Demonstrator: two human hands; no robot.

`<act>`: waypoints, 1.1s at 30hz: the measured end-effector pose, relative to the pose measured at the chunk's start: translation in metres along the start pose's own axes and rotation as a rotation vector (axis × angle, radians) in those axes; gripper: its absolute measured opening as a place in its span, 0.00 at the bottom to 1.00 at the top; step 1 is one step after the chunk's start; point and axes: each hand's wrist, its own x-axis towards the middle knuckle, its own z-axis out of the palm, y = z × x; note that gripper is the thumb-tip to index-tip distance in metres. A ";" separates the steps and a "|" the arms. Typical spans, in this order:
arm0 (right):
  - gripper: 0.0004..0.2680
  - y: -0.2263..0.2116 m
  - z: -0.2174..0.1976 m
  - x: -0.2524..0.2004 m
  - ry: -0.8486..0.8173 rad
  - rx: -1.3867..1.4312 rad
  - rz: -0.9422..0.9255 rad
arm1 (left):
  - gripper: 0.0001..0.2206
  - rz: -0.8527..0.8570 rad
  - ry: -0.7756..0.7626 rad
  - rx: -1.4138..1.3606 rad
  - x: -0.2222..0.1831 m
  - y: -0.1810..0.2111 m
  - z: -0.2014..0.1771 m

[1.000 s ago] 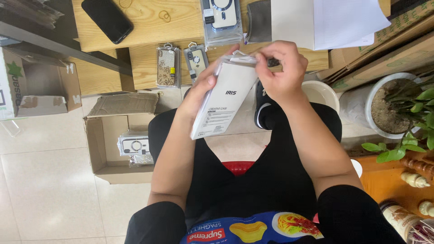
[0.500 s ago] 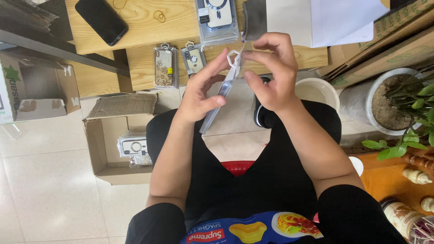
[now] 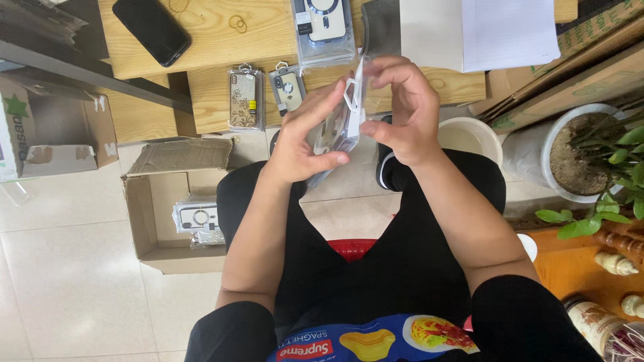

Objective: The person wipes a phone case, its clear plastic packaging, and a small white component with a cloth, turning the items over to clean multiple sides.

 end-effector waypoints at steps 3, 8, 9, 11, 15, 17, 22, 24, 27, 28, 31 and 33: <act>0.17 -0.008 0.004 0.000 -0.007 0.046 0.032 | 0.39 0.057 0.014 0.010 0.002 0.001 0.000; 0.18 -0.002 0.001 -0.004 -0.022 0.098 0.018 | 0.41 0.057 0.005 0.014 0.000 0.004 0.003; 0.19 0.000 0.001 -0.004 -0.020 0.116 0.016 | 0.41 0.050 0.005 0.012 0.000 0.004 0.004; 0.19 -0.004 0.005 -0.003 -0.025 0.110 -0.004 | 0.41 0.046 0.000 -0.012 0.001 0.005 0.007; 0.20 -0.011 0.007 0.001 -0.069 0.156 -0.051 | 0.40 0.054 0.043 0.003 0.002 0.007 0.008; 0.20 -0.014 0.004 0.002 -0.098 0.124 -0.061 | 0.39 0.072 0.047 0.030 0.003 0.010 0.005; 0.20 -0.010 -0.003 0.002 -0.136 0.043 -0.050 | 0.37 0.072 0.053 0.091 0.005 0.015 0.005; 0.18 -0.008 -0.006 0.004 -0.137 -0.023 -0.080 | 0.39 0.027 0.010 0.102 0.005 0.016 0.005; 0.16 -0.011 -0.005 0.005 -0.119 -0.091 -0.123 | 0.42 0.039 -0.011 0.070 0.001 0.010 0.005; 0.16 -0.012 -0.004 0.006 -0.118 -0.091 -0.123 | 0.42 0.040 -0.012 0.070 0.002 0.012 0.004; 0.17 -0.014 -0.004 0.007 -0.140 -0.179 -0.205 | 0.37 0.034 0.008 0.059 0.004 0.016 0.004; 0.18 -0.012 -0.004 0.007 -0.130 -0.164 -0.223 | 0.36 0.065 0.038 0.037 0.005 0.016 0.003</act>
